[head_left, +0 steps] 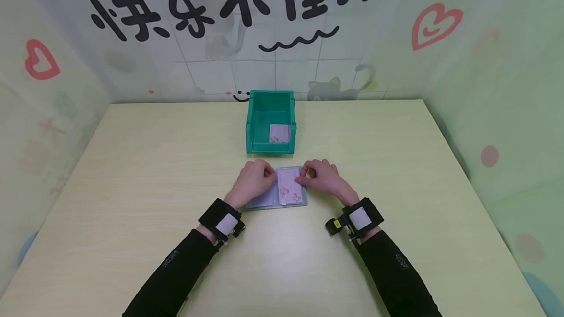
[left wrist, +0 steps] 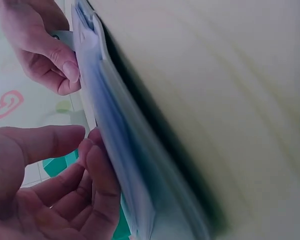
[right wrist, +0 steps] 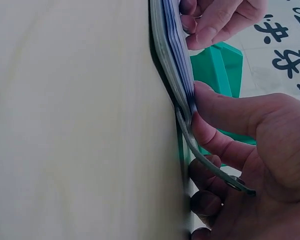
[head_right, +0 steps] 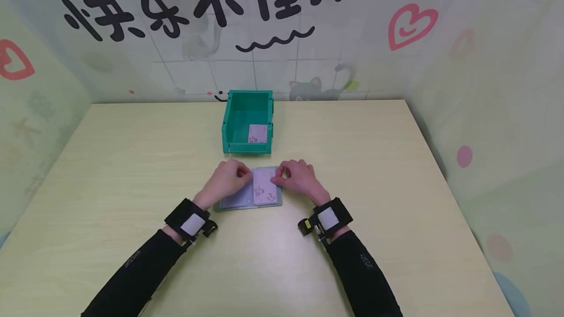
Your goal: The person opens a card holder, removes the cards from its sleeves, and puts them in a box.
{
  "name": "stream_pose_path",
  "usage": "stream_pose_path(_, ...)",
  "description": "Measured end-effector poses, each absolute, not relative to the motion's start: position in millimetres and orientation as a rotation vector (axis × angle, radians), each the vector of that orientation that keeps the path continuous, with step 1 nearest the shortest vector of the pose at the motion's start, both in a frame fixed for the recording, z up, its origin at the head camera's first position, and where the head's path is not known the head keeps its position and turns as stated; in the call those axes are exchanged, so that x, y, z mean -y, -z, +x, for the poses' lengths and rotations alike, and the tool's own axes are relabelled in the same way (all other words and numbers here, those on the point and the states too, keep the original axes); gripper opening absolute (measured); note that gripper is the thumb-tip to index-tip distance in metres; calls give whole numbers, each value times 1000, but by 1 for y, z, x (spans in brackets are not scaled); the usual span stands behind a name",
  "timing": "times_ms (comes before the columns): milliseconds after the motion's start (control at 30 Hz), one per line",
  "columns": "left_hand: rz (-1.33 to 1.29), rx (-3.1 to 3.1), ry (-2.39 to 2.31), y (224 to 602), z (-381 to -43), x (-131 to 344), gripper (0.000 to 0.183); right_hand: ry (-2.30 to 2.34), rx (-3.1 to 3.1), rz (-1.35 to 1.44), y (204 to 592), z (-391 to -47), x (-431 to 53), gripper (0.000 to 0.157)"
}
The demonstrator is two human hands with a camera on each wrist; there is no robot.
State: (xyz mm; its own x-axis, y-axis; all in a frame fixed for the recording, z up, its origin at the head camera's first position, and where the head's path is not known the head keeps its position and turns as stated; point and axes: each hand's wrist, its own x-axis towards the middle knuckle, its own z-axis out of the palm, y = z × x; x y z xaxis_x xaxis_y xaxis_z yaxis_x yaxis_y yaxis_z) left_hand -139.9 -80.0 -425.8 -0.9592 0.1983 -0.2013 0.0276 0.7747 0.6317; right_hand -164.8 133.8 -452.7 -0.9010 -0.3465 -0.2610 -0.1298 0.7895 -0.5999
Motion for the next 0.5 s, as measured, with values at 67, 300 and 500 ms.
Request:
stream_pose_path(67, 148, -2709, -944, 426, -140, 78, 21, 846, -2622, -365, 452, -164, -134, 19)
stream_pose_path(300, 100, -2706, -890, 429, -142, 78, 23, 839, -2637, -410, 448, -161, -134, 23)
stream_pose_path(500, 70, -2671, -900, 431, -146, 79, 24, 817, -2637, -372, 452, -162, -133, 22)
